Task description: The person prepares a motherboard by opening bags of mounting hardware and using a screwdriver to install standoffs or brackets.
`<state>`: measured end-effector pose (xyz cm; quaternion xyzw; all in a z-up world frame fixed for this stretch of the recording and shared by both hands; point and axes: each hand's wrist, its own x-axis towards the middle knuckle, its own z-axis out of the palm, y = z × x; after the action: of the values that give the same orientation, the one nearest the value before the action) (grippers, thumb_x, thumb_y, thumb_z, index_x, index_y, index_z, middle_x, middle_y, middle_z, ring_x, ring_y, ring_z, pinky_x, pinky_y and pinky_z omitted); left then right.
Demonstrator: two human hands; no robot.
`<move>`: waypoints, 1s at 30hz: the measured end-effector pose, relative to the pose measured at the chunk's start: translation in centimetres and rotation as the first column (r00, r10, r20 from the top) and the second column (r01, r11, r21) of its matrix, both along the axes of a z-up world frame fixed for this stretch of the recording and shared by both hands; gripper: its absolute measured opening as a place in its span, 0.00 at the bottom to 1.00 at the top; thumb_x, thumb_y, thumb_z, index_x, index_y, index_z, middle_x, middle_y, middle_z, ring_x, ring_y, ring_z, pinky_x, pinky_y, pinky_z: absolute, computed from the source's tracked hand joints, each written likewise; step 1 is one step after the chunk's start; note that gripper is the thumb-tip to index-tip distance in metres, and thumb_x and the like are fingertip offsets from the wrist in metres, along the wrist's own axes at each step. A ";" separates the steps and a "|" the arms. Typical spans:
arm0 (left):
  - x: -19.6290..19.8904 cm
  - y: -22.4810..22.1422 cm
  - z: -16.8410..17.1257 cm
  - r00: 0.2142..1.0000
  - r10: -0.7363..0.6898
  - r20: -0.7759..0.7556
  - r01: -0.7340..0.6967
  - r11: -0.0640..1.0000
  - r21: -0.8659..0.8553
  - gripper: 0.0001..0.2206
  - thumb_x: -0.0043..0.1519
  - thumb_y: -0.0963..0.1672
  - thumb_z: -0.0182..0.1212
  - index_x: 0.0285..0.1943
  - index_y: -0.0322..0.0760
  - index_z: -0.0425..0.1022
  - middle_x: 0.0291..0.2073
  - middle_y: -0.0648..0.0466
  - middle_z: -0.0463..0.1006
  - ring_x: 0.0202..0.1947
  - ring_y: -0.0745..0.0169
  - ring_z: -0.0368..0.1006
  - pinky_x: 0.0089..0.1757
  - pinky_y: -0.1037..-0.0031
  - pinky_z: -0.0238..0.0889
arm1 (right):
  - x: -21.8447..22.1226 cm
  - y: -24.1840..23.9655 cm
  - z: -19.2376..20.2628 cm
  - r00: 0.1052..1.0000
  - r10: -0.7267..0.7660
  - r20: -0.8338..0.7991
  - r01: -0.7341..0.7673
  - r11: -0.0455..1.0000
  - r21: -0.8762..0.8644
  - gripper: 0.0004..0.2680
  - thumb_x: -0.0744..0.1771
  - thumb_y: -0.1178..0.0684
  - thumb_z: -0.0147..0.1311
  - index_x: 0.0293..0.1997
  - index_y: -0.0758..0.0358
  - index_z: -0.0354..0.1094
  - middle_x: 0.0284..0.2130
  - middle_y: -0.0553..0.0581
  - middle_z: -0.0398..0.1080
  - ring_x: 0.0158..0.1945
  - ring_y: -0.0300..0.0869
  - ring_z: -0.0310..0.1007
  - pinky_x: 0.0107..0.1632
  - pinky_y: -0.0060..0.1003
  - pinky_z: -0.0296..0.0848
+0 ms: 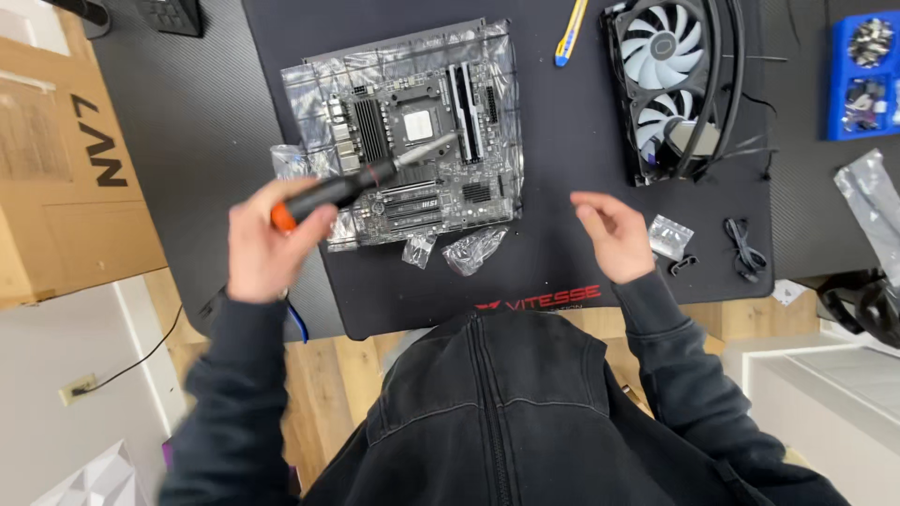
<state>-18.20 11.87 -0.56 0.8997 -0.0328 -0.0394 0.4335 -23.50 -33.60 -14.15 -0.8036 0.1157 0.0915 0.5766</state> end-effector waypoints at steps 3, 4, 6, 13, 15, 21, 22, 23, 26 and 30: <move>4.9 1.0 1.5 0.988 -0.130 -0.084 0.144 0.969 0.202 0.17 0.58 0.46 0.79 0.54 0.41 0.83 0.33 0.46 0.82 0.30 0.48 0.78 0.35 0.67 0.69 | -3.5 -1.2 -6.8 0.986 -0.039 -0.160 0.045 0.998 0.037 0.06 0.72 0.55 0.56 0.51 0.61 0.77 0.32 0.59 0.78 0.35 0.38 0.73 0.41 0.32 0.74; 5.8 0.1 2.9 0.989 -0.125 -0.084 0.140 0.968 0.209 0.17 0.58 0.46 0.79 0.54 0.41 0.83 0.33 0.46 0.82 0.30 0.48 0.78 0.35 0.67 0.69 | -4.5 -1.8 -9.8 0.987 -0.034 -0.160 0.041 0.998 0.045 0.06 0.72 0.55 0.56 0.51 0.61 0.77 0.32 0.59 0.78 0.35 0.38 0.73 0.41 0.32 0.74; 7.5 -1.8 5.4 0.953 -0.273 -0.128 0.300 0.908 0.293 0.15 0.58 0.44 0.76 0.52 0.35 0.82 0.30 0.38 0.81 0.30 0.35 0.78 0.34 0.61 0.70 | -7.1 -3.0 -15.8 0.798 0.035 -0.602 -0.156 0.976 -0.150 0.19 0.70 0.34 0.52 0.22 0.49 0.75 0.15 0.48 0.72 0.30 0.45 0.76 0.46 0.41 0.74; 9.9 -6.8 6.4 0.809 -0.551 -0.205 0.575 0.666 0.476 0.12 0.62 0.48 0.71 0.46 0.37 0.78 0.21 0.47 0.78 0.26 0.42 0.79 0.35 0.60 0.74 | -10.0 -1.0 -20.8 0.674 0.182 -0.716 -0.319 0.946 -0.060 0.16 0.64 0.39 0.57 0.35 0.64 0.81 0.38 0.68 0.80 0.54 0.59 0.76 0.59 0.51 0.71; 10.3 -7.9 6.6 0.777 -0.582 -0.239 0.609 0.598 0.522 0.12 0.60 0.48 0.71 0.39 0.36 0.76 0.19 0.48 0.77 0.24 0.41 0.77 0.33 0.59 0.73 | -9.7 -0.4 -20.6 0.647 0.210 -0.733 -0.360 0.931 -0.051 0.16 0.65 0.39 0.55 0.37 0.63 0.81 0.40 0.66 0.80 0.55 0.57 0.77 0.59 0.49 0.71; 11.2 -7.8 4.8 0.740 -0.601 -0.302 0.634 0.473 0.612 0.15 0.61 0.53 0.69 0.33 0.45 0.70 0.19 0.56 0.76 0.25 0.49 0.78 0.34 0.64 0.73 | -9.5 -0.3 -20.7 0.617 0.199 -0.761 -0.361 0.931 -0.050 0.16 0.64 0.38 0.54 0.33 0.62 0.81 0.39 0.67 0.80 0.56 0.58 0.75 0.58 0.49 0.72; 11.3 -7.9 4.9 0.739 -0.601 -0.305 0.635 0.470 0.612 0.15 0.61 0.53 0.69 0.33 0.45 0.70 0.19 0.56 0.76 0.25 0.49 0.78 0.34 0.64 0.73 | -9.4 -0.1 -20.5 0.617 0.199 -0.761 -0.359 0.932 -0.047 0.16 0.64 0.38 0.54 0.33 0.62 0.81 0.39 0.67 0.80 0.56 0.58 0.75 0.58 0.49 0.72; 11.3 -8.0 4.9 0.741 -0.596 -0.308 0.632 0.465 0.620 0.16 0.61 0.53 0.69 0.33 0.45 0.69 0.19 0.57 0.75 0.25 0.49 0.78 0.33 0.64 0.73 | -9.3 -0.1 -20.4 0.615 0.199 -0.763 -0.360 0.932 -0.047 0.16 0.65 0.38 0.54 0.34 0.62 0.81 0.40 0.67 0.80 0.57 0.58 0.75 0.58 0.49 0.72; 11.6 -8.5 4.8 0.739 -0.593 -0.318 0.630 0.443 0.638 0.17 0.61 0.54 0.69 0.31 0.46 0.68 0.18 0.57 0.74 0.24 0.50 0.78 0.33 0.64 0.73 | -9.3 0.0 -20.4 0.614 0.196 -0.765 -0.354 0.934 -0.045 0.16 0.64 0.39 0.55 0.34 0.61 0.81 0.40 0.67 0.80 0.56 0.58 0.75 0.58 0.49 0.72; 11.7 -8.7 4.0 0.746 -0.584 -0.321 0.623 0.441 0.646 0.17 0.61 0.54 0.69 0.29 0.47 0.66 0.17 0.58 0.73 0.23 0.50 0.77 0.32 0.64 0.72 | -9.3 0.1 -20.7 0.602 0.181 -0.778 -0.356 0.933 -0.057 0.15 0.64 0.38 0.55 0.30 0.60 0.80 0.38 0.66 0.79 0.55 0.58 0.75 0.56 0.50 0.73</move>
<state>-6.55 3.13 3.43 0.9203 -0.3214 -0.2230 0.0028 -32.82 -33.51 -34.84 -0.7531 0.2331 0.4939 0.3668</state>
